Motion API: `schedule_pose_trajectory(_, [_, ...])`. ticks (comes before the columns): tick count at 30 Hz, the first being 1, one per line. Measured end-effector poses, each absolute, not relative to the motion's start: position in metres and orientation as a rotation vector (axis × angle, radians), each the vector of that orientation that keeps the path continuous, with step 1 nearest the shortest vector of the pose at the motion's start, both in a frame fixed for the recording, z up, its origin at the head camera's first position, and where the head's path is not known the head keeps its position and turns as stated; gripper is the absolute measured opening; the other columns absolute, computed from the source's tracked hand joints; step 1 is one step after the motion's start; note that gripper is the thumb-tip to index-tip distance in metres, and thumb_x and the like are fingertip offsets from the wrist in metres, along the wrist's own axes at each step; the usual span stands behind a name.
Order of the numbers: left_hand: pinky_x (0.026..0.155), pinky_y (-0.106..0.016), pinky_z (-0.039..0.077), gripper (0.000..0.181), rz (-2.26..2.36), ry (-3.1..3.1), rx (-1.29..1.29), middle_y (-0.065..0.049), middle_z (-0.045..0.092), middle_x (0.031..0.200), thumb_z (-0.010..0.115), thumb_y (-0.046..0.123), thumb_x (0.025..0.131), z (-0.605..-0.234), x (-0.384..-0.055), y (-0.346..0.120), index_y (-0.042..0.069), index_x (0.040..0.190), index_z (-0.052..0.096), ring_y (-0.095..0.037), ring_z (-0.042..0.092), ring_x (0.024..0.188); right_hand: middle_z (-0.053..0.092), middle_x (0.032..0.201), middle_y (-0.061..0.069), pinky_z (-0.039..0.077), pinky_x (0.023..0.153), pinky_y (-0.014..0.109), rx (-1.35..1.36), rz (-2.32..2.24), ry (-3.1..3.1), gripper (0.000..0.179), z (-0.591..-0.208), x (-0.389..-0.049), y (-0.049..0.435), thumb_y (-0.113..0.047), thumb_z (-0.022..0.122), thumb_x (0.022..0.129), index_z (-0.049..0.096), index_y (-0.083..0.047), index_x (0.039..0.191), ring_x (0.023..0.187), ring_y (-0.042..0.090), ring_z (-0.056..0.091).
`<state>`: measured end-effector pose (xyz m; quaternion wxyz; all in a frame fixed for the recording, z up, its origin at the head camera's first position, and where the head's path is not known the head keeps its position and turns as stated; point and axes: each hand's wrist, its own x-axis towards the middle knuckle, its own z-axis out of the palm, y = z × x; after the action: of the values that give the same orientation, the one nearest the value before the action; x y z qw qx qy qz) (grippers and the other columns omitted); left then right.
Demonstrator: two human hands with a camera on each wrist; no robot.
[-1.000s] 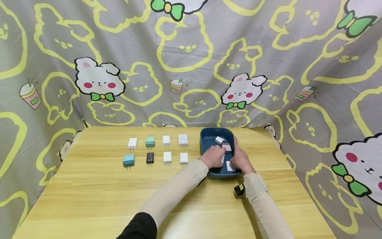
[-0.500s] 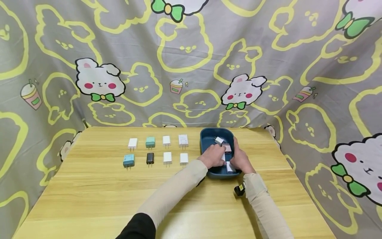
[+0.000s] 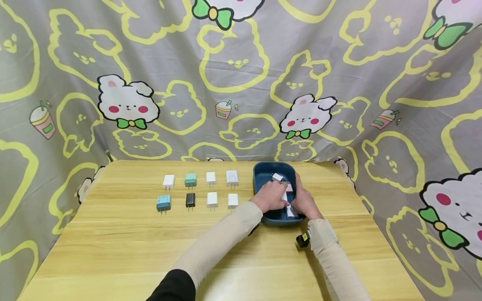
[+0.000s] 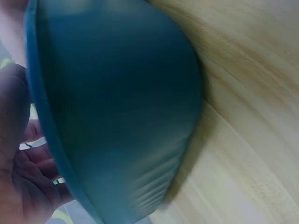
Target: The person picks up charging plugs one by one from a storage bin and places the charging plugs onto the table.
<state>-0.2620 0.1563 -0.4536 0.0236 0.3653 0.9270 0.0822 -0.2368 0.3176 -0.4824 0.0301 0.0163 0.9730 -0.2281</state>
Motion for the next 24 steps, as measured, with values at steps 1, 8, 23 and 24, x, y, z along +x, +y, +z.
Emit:
schedule_pose_trajectory(1, [0.093, -0.034, 0.057, 0.059, 0.248, 2.873, 1.131, -0.007, 0.068, 0.128, 0.07, 0.047, 0.093, -0.453, -0.262, 0.156, 0.014, 0.14, 0.058, -0.022, 0.069, 0.107, 0.065, 0.102, 0.035, 0.052, 0.076, 0.051, 0.044, -0.703, 2.998, 0.102, -0.482, -0.237, 0.317, 0.002, 0.066, 0.083, -0.001, -0.003, 0.16, 0.078, 0.036, 0.063])
schedule_pose_trajectory(8, [0.092, -0.035, 0.058, 0.062, 0.216, 2.901, 1.147, -0.007, 0.067, 0.132, 0.069, 0.049, 0.094, -0.447, -0.26, 0.157, 0.015, 0.144, 0.054, -0.021, 0.069, 0.107, 0.064, 0.112, 0.039, 0.052, 0.084, 0.055, 0.038, -0.71, 2.996, 0.103, -0.483, -0.237, 0.317, -0.005, 0.069, 0.085, -0.002, -0.002, 0.16, 0.086, 0.042, 0.065])
schedule_pose_trajectory(23, [0.079, -0.035, 0.059, 0.058, 0.208, 2.973, 1.182, -0.001, 0.071, 0.124, 0.071, 0.053, 0.091, -0.437, -0.26, 0.148, 0.02, 0.137, 0.06, -0.02, 0.071, 0.091, 0.065, 0.107, 0.035, 0.051, 0.074, 0.048, 0.075, -0.74, 2.957, 0.103, -0.484, -0.238, 0.318, 0.003, 0.063, 0.084, -0.004, -0.006, 0.161, 0.078, 0.035, 0.062])
schedule_pose_trajectory(24, [0.079, -0.035, 0.059, 0.057, 0.205, 2.973, 1.181, 0.0, 0.071, 0.125, 0.071, 0.053, 0.091, -0.437, -0.26, 0.147, 0.021, 0.137, 0.06, -0.019, 0.071, 0.092, 0.065, 0.107, 0.034, 0.051, 0.074, 0.047, 0.081, -0.742, 2.95, 0.103, -0.484, -0.239, 0.318, 0.004, 0.063, 0.083, -0.005, -0.007, 0.161, 0.078, 0.035, 0.061])
